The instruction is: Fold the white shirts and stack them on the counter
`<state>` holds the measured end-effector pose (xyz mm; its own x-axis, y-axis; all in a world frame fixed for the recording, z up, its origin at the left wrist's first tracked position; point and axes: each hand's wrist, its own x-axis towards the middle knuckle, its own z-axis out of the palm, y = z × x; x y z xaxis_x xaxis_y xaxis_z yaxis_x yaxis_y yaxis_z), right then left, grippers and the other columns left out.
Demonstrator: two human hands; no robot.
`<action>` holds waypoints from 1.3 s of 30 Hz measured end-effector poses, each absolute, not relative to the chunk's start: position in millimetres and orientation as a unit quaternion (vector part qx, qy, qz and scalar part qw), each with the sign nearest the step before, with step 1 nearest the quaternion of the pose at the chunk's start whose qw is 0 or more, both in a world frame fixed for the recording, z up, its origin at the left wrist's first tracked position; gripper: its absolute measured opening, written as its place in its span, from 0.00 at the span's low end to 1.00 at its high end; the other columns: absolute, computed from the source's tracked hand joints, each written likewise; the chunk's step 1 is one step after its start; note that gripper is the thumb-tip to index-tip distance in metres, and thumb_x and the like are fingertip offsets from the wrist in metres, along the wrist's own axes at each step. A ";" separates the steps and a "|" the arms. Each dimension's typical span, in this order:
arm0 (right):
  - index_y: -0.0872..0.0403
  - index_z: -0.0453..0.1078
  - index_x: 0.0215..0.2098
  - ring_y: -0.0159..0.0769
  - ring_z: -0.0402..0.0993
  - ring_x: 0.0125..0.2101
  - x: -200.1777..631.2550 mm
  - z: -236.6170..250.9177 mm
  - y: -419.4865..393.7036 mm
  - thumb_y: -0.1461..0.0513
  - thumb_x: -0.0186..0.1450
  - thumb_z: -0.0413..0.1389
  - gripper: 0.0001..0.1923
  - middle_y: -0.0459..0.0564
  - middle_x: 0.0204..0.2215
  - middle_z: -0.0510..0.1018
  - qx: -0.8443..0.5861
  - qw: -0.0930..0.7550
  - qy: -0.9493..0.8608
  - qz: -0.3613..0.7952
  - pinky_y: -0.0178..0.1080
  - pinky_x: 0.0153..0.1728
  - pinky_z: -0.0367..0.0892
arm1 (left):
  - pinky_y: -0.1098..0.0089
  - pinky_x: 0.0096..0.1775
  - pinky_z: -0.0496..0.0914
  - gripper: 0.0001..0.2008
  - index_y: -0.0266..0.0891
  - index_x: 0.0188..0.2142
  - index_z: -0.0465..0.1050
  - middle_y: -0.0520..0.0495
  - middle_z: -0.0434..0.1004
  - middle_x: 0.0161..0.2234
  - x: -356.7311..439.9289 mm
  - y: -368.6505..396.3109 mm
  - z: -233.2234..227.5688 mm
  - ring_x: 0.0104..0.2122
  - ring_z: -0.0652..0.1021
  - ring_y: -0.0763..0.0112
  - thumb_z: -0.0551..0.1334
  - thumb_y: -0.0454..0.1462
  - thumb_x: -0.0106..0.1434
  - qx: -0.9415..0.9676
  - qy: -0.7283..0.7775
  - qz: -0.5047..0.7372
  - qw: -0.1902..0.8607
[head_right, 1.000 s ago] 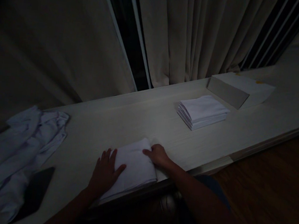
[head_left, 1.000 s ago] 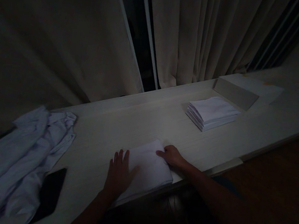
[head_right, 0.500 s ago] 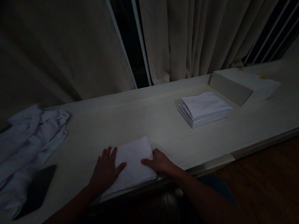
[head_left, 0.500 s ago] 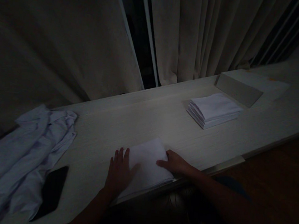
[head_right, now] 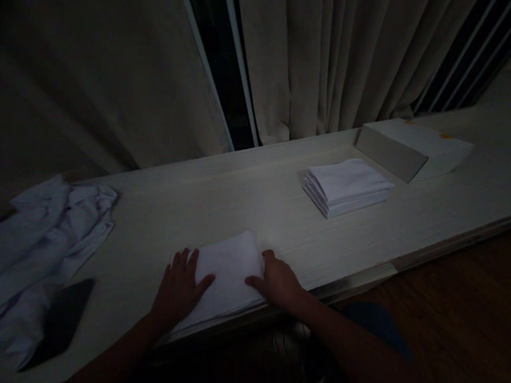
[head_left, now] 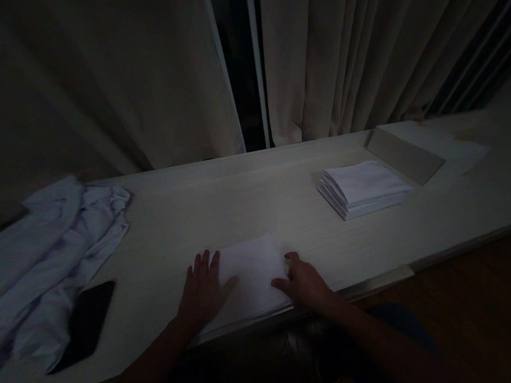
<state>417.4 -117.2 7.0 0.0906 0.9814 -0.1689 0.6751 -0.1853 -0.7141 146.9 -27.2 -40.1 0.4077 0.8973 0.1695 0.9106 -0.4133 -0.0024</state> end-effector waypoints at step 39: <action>0.55 0.75 0.46 0.40 0.73 0.44 429.4 -3.7 -3.7 0.54 0.70 0.48 0.18 0.55 0.45 0.78 -0.668 0.295 -0.608 0.313 0.36 0.43 0.62 | 0.47 0.62 0.50 0.41 0.35 0.67 0.46 0.30 0.45 0.68 146.7 -29.7 -32.9 0.67 0.48 0.47 0.47 0.58 0.63 -0.836 -0.543 -0.076 0.029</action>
<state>429.4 -3.7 -3.7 0.0660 0.9961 -0.0593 0.6269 -0.0877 -0.7742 146.7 -29.7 -32.9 0.3997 0.9029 0.1583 0.9117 -0.4094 0.0331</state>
